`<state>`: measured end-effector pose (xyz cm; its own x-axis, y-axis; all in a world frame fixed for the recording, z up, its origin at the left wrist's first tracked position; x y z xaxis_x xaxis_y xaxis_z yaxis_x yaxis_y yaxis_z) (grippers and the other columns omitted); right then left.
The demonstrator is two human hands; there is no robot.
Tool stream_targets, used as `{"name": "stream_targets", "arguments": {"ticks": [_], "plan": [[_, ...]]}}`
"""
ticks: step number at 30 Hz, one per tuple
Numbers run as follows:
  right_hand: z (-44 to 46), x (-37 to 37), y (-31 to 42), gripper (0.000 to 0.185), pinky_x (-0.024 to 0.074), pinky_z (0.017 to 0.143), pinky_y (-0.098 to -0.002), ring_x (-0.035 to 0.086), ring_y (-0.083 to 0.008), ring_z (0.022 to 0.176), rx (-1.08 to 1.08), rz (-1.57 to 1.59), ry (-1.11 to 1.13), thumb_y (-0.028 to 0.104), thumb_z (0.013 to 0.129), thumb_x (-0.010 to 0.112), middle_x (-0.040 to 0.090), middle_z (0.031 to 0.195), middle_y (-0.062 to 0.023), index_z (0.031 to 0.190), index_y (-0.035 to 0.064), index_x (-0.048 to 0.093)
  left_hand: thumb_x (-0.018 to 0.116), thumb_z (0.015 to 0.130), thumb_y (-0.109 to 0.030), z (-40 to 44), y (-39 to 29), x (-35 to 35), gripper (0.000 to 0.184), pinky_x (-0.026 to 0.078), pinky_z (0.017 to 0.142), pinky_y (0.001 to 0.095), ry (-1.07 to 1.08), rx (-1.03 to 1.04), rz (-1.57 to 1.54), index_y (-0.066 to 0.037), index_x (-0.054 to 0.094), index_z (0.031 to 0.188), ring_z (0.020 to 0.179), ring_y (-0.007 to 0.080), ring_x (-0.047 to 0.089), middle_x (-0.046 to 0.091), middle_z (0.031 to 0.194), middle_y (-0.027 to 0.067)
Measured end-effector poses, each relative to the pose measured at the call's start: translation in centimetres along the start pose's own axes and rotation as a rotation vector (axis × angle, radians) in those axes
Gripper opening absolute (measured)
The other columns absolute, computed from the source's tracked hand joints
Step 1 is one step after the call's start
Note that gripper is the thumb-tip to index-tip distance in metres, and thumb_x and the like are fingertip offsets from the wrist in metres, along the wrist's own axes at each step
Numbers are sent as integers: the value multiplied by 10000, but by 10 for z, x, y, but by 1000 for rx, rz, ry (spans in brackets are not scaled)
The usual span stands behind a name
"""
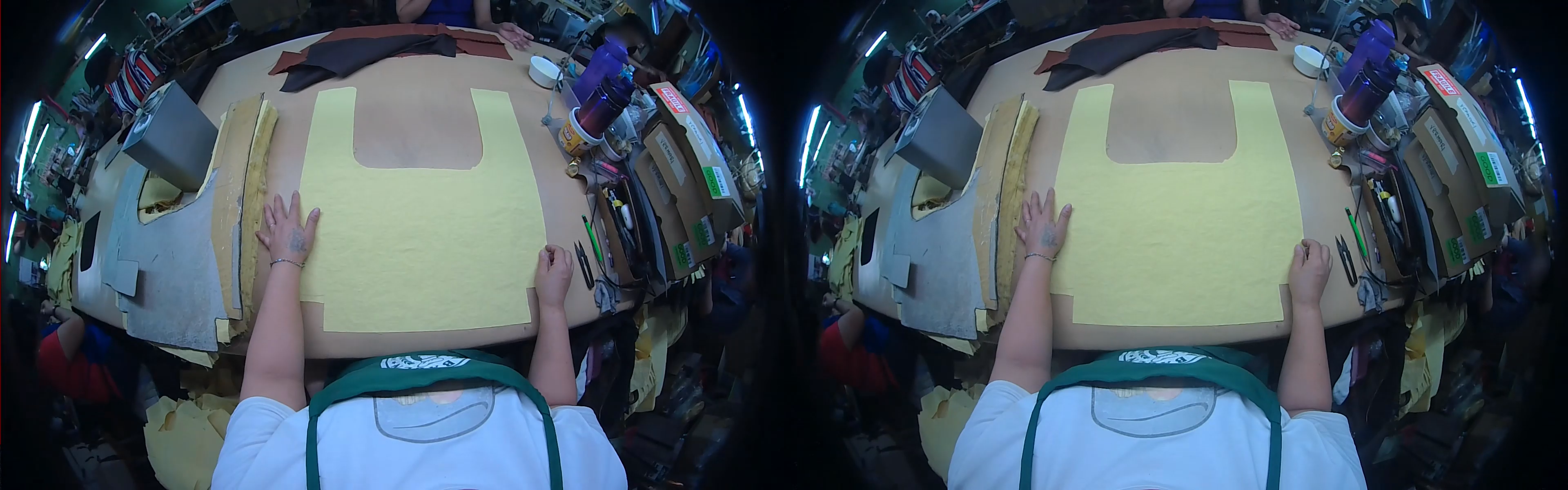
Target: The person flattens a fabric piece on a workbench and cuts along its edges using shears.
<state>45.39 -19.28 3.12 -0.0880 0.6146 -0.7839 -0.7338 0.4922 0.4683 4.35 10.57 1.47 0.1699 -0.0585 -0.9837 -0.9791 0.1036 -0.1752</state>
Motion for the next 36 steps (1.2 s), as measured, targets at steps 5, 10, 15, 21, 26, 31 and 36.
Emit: {"name": "stream_targets", "arguments": {"ticks": [5,10,15,21,26,31,36], "plan": [[0,1,0,140,381,747,-388,472,-298,816,27,18,34,101,765,552,511,825,-134,868,5,543,386,812,-554,0,1,1,617,124,942,642,-14,7,-12,-221,282,1321,1295,325,94,160,1400,118],[-5,-4,-3,132,390,737,-376,474,-286,812,-3,71,70,93,769,546,508,822,-129,858,-4,544,386,810,-556,0,1,0,617,117,942,641,-14,7,-12,-228,278,1322,1296,322,90,163,1400,117],[-18,-31,-15,120,435,625,-259,522,-176,674,-39,189,47,102,792,558,522,787,-93,837,-9,554,386,809,-557,0,1,1,618,113,944,639,-10,3,-7,-235,273,1324,1299,315,81,155,1403,115],[-35,-160,-121,237,385,522,-285,458,-184,530,178,-197,-371,187,836,541,465,591,-83,685,6,514,383,809,-559,-2,1,-1,623,106,948,637,-5,-4,-14,-229,271,1325,1301,312,75,153,1404,112],[-30,-233,-239,273,399,576,-399,489,-347,580,298,-536,-352,238,813,481,519,635,-194,706,-3,550,384,809,-558,-1,3,1,624,100,953,633,-4,-8,-26,-225,272,1325,1302,313,69,152,1403,116],[-44,-267,-486,306,438,656,-405,565,-335,734,640,-935,-157,284,807,455,588,802,-176,821,14,598,387,808,-558,0,1,2,629,92,956,631,3,3,-8,-215,277,1323,1305,310,58,148,1404,119],[-26,-235,-480,292,446,673,-402,570,-315,777,637,-797,-67,274,806,447,592,853,-156,841,29,603,396,801,-560,1,1,-2,634,93,958,628,-2,-13,-21,-210,289,1319,1304,310,54,153,1402,122]]}}
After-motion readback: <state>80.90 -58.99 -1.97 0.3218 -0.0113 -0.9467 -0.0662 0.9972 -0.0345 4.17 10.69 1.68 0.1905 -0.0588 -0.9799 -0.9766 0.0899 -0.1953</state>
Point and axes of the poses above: each hand's wrist, its own z-axis towards the middle knuckle, its own x-axis out of the palm, y = z × x, the point moved 9 cm from there along z, towards the middle knuckle
